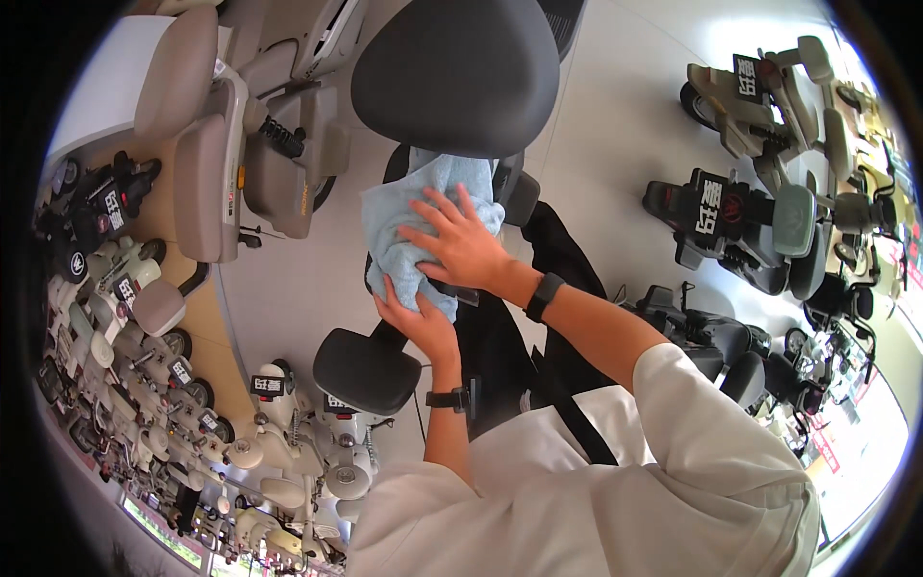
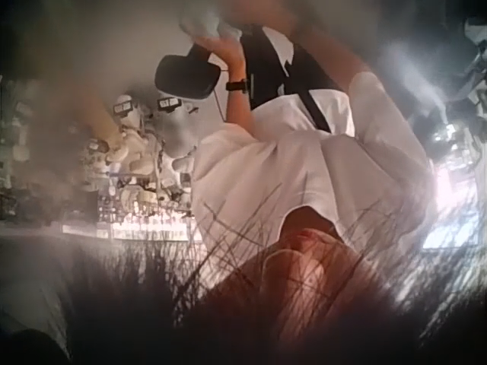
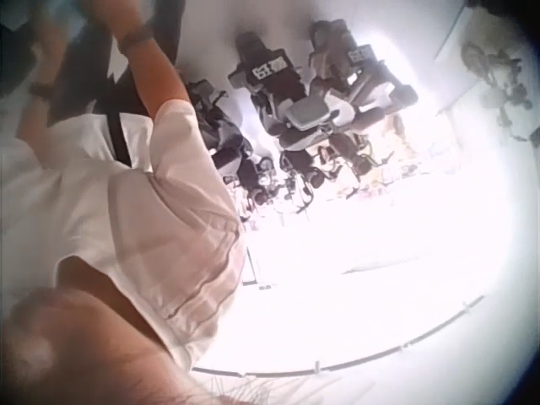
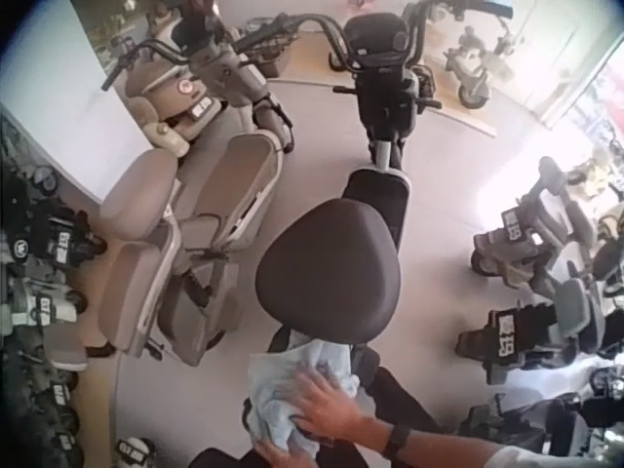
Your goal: Wiping down several electric scooters with a blue cloth.
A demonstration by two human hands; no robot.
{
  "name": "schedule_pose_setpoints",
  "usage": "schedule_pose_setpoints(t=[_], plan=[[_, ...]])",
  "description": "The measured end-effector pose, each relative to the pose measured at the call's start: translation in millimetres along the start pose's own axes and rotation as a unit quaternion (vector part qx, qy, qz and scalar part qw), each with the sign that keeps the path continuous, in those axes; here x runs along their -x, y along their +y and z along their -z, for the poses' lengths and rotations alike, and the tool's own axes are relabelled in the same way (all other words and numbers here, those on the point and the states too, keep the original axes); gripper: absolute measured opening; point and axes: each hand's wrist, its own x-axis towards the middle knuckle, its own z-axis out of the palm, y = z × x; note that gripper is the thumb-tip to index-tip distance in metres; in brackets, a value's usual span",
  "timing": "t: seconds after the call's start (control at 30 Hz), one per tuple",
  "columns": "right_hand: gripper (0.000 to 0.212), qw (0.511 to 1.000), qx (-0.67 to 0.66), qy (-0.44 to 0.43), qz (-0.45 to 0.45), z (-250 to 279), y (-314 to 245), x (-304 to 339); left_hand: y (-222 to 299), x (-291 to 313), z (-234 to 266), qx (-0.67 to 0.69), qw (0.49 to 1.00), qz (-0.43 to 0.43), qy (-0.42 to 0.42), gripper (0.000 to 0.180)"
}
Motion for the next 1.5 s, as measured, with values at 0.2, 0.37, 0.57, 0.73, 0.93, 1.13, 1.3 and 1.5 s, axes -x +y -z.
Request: schedule_pose_setpoints(t=[0.2,0.37,0.57,0.73,0.93,1.13,1.3,1.5], plan=[[0.074,0.998,0.056,-0.022,-0.025,-12.5,43.7,-13.1,-11.6,-10.6,-51.9,-0.183,0.983,-0.011,0.034,0.071],[0.067,1.0,0.021,0.003,-0.004,-15.7,65.0,-31.0,-6.1,-31.3,-68.4,-0.181,0.981,-0.056,0.042,0.07],[0.069,0.997,0.024,-0.047,0.049,-37.6,35.0,-42.0,-20.3,-21.5,-56.8,-0.119,0.988,0.038,0.086,0.066],[0.069,0.979,-0.035,-0.135,0.148,-72.7,-12.0,-46.5,-38.8,4.5,-41.7,0.022,0.956,0.199,0.215,0.05],[0.062,0.974,-0.043,-0.102,0.196,-68.9,16.4,-62.2,-26.5,-18.6,-65.1,-0.074,0.965,0.14,0.21,0.054],[0.061,0.999,-0.025,-0.013,0.02,-17.0,85.6,-50.9,38.7,-58.3,-107.2,-0.086,0.992,-0.042,0.082,0.074],[0.059,0.994,-0.068,0.013,-0.09,-21.5,87.0,-37.6,34.2,-48.8,-107.9,-0.022,0.995,-0.072,0.071,0.059],[0.059,0.991,-0.041,-0.094,0.089,-52.0,5.0,-12.8,-31.7,3.9,-55.1,-0.08,0.981,0.05,0.168,0.05]])
